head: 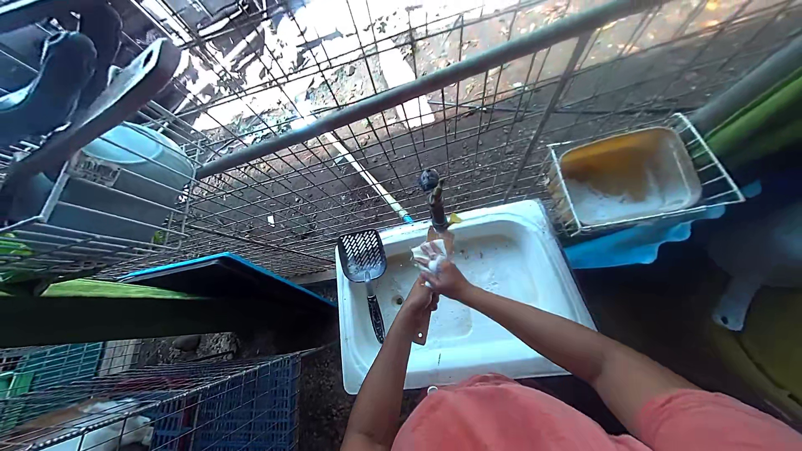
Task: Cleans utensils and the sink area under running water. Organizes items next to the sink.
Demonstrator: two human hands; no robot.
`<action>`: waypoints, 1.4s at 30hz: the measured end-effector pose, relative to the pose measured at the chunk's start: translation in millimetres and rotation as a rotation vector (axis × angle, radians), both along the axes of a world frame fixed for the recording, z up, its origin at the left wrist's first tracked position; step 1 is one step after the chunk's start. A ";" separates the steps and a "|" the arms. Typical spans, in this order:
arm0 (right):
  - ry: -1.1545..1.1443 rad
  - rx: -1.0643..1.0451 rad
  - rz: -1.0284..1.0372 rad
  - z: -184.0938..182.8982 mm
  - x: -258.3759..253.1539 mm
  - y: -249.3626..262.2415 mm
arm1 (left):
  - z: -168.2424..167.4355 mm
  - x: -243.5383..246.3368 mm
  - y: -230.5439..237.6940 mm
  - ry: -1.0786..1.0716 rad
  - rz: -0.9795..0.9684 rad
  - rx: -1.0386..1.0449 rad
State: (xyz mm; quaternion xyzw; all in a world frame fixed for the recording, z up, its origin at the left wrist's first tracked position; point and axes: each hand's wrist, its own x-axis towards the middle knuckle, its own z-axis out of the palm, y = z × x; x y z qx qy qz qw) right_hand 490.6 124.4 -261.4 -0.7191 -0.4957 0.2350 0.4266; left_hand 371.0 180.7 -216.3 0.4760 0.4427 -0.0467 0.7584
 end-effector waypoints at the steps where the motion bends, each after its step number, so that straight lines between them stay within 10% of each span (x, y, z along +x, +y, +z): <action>1: -0.046 -0.035 -0.002 -3.0 6.8 2.7 | 3.4 0.7 -3.5 0.028 -0.044 0.030; 6: 0.018 -0.438 -0.209 13.5 64.2 30.8 | 13.5 2.2 -17.3 0.136 -0.193 0.112; 13: -0.391 0.204 0.267 -18.6 30.7 0.8 | 12.2 0.0 -0.8 0.205 -0.429 0.279; 18: -0.121 -0.487 -0.055 20.1 89.0 31.8 | 21.7 -1.9 -5.9 0.286 -0.553 0.363; 26: -0.565 0.292 0.412 -9.7 33.4 13.1 | 11.4 -6.4 -4.6 0.237 -0.538 0.407; 31: -0.001 -0.428 -0.141 24.2 73.0 39.9 | 15.3 7.4 -10.1 0.287 -0.550 0.435; 36: 0.502 -0.186 -0.809 25.9 68.9 53.2 | -12.5 7.8 -24.7 0.154 -0.292 0.402; 42: 0.446 -0.190 -0.831 21.9 52.7 39.6 | -35.0 4.0 -39.6 0.109 -0.236 0.470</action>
